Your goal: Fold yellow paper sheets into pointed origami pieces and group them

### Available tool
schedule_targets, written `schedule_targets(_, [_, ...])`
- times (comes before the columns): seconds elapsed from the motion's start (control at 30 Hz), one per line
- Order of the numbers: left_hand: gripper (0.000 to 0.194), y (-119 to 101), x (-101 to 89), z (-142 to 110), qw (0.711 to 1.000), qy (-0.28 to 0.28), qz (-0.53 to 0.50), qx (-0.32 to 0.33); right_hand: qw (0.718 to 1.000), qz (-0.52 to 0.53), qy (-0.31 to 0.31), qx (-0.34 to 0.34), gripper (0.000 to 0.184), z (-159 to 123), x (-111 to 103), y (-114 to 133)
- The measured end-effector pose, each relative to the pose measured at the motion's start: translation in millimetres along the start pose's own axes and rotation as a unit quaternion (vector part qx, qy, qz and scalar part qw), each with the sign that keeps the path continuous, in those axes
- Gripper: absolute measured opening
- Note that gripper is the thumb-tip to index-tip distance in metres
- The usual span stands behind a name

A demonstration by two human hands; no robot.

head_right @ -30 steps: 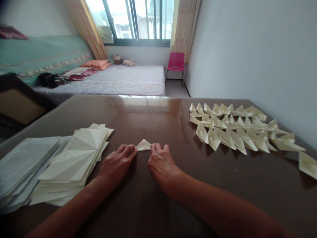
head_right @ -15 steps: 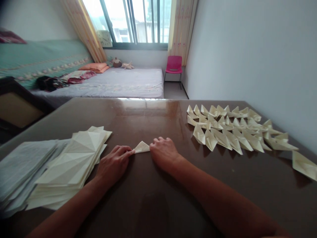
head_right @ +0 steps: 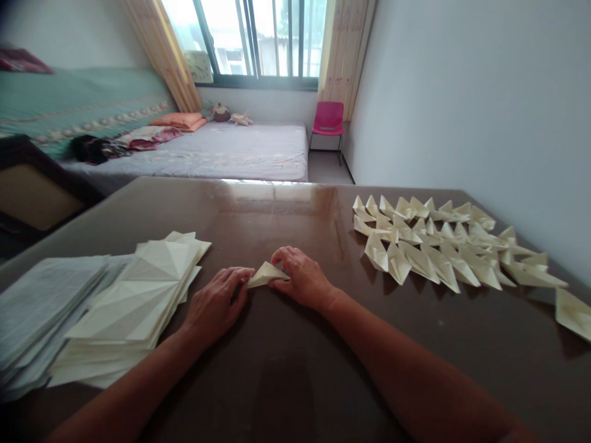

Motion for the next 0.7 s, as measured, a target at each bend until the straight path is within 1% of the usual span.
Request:
schedule_targets(0.07, [0.022,0.5,0.2,0.4,1.000,0.006,-0.006,-0.003,1.000,0.023,-0.007,-0.015,0.033,0.8,-0.4,0.9])
schedule_targets(0.17, [0.022,1.8,0.2,0.7,1.000,0.008,-0.024,-0.009,0.999,0.041,-0.019,-0.027,0.027,0.7,0.4,0.3])
schedule_targets(0.23, [0.023,3.6,0.9,0.7,0.999,0.009,-0.046,-0.016,0.998,0.062,-0.014,-0.012,0.022,0.0,3.4,-3.3])
schedule_targets(0.33, [0.024,5.9,2.5,1.3,0.995,0.007,-0.093,-0.019,0.992,0.122,0.009,0.014,0.018,-0.5,10.4,-7.9])
schedule_targets(0.37, [0.024,6.6,2.4,1.7,0.993,0.002,-0.115,-0.019,0.989,0.145,0.010,0.017,0.017,-0.3,11.6,-8.5])
schedule_targets(0.43, [0.026,9.0,0.6,3.0,0.985,-0.017,-0.172,-0.030,0.981,0.192,-0.012,0.026,0.017,0.9,11.6,-9.8])
schedule_targets(0.5, [0.029,13.9,-1.9,4.1,0.968,-0.043,-0.240,-0.065,0.964,0.256,-0.049,0.049,0.019,2.1,11.3,-13.0])
schedule_targets(0.57, [0.034,18.4,-1.7,4.4,0.943,-0.053,-0.313,-0.104,0.935,0.337,-0.074,0.080,0.022,2.7,14.0,-16.1])
schedule_targets(0.63, [0.040,19.4,2.3,4.4,0.917,-0.032,-0.378,-0.125,0.903,0.411,-0.071,0.102,0.027,3.0,19.6,-14.9])
schedule_targets(0.7, [0.045,16.9,7.6,4.2,0.896,0.004,-0.425,-0.130,0.879,0.460,-0.051,0.112,0.031,2.8,24.9,-8.9])
Point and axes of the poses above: each hand's wrist, its own z-axis towards the middle knuckle, its own x-axis out of the palm, y = z × x, the point moved 6 cm from there along z, towards the middle knuckle, and after that the axes turned 7 degrees about -x, right-handed, at the moved point
